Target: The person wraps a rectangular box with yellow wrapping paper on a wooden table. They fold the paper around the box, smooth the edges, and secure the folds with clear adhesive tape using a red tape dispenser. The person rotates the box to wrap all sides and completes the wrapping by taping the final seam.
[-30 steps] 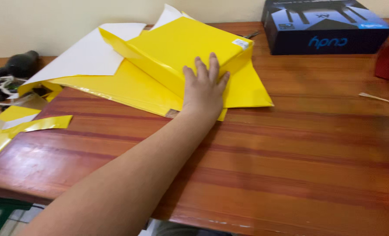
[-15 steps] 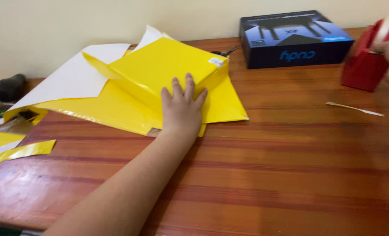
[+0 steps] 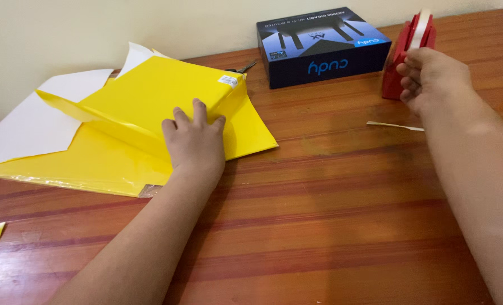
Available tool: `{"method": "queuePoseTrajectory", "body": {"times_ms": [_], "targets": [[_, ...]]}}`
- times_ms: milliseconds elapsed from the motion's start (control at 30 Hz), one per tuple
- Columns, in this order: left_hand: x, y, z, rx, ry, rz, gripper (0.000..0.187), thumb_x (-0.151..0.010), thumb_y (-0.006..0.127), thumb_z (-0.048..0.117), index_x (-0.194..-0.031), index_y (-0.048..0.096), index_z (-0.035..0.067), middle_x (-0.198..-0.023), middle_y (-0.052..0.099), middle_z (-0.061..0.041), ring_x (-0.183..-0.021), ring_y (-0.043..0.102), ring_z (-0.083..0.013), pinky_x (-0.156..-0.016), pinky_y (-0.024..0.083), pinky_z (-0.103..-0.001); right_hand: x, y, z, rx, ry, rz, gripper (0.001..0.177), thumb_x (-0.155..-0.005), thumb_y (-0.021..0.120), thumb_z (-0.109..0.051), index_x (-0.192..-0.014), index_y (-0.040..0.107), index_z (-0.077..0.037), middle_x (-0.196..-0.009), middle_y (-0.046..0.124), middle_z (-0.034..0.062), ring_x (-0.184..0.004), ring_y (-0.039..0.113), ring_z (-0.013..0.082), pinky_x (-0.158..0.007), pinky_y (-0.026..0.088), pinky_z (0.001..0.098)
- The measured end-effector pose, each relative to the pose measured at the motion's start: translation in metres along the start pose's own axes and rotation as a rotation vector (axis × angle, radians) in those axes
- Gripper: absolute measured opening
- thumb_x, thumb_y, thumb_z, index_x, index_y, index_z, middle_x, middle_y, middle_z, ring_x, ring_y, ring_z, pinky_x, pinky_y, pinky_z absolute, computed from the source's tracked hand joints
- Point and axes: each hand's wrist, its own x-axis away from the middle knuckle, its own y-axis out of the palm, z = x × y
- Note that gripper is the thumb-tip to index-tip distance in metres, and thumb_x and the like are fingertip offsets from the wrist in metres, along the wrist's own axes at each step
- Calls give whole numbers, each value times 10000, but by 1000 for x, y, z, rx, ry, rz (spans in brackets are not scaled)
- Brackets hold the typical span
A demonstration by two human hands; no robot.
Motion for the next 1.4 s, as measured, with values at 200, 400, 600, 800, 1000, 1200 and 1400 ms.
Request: {"method": "queuePoseTrajectory", "body": {"times_ms": [200, 400, 600, 800, 1000, 1200, 1400], "targets": [[5, -2, -2, 7, -14, -24, 523, -891, 569, 249, -1376, 578, 445, -1571, 357, -89, -1338, 397, -398, -992, 322, -501, 14, 7, 5, -56, 87, 69, 206, -962, 730, -359, -892, 683, -171, -763, 644, -48, -702, 539, 92, -692, 494, 283], [6, -2, -3, 28, -13, -40, 469, -961, 543, 258, -1391, 581, 441, -1595, 357, -103, -1372, 397, -394, -1016, 319, -514, 20, 11, 17, 153, -40, 149, 291, -1014, 679, -404, -909, 649, -135, -769, 668, -3, -638, 586, 99, -573, 492, 283], [5, -1, -2, 13, -17, -19, 511, -918, 550, 252, -1390, 567, 449, -1583, 347, -94, -1364, 386, -395, -1004, 314, -497, 16, 11, 24, 537, -393, 171, 298, -1105, 592, -323, -1057, 590, -29, -801, 685, 78, -626, 675, 148, -492, 550, 321], [4, 2, -2, 27, -11, -23, 469, -968, 529, 260, -1394, 580, 448, -1595, 358, -109, -1378, 390, -412, -1020, 316, -517, 8, 9, 15, 483, -234, 99, 305, -1095, 542, -290, -1201, 595, -9, -827, 698, 92, -666, 713, 188, -540, 610, 343], [4, 6, -2, 11, -1, -1, 506, -923, 542, 262, -1402, 575, 421, -1584, 354, -118, -1357, 393, -429, -998, 316, -512, -7, 3, 19, 578, -186, 85, 310, -1061, 588, -256, -1196, 574, 22, -839, 699, 160, -677, 723, 257, -566, 621, 397], [5, 5, -5, 23, 7, 57, 450, -919, 577, 260, -1337, 626, 417, -1556, 414, -117, -1331, 448, -395, -993, 357, -471, 13, 1, 43, 592, -415, 105, 313, -1067, 673, -285, -996, 667, 20, -783, 696, 123, -640, 685, 215, -533, 526, 375], [9, 3, -20, 267, 11, 246, 478, -865, 699, 279, -1335, 667, 358, -1377, 619, -51, -1185, 594, -287, -948, 407, -461, 61, 63, 31, 503, -569, -259, 229, -1000, 724, -262, -1001, 686, -37, -835, 690, 29, -673, 635, 114, -541, 514, 304]]}}
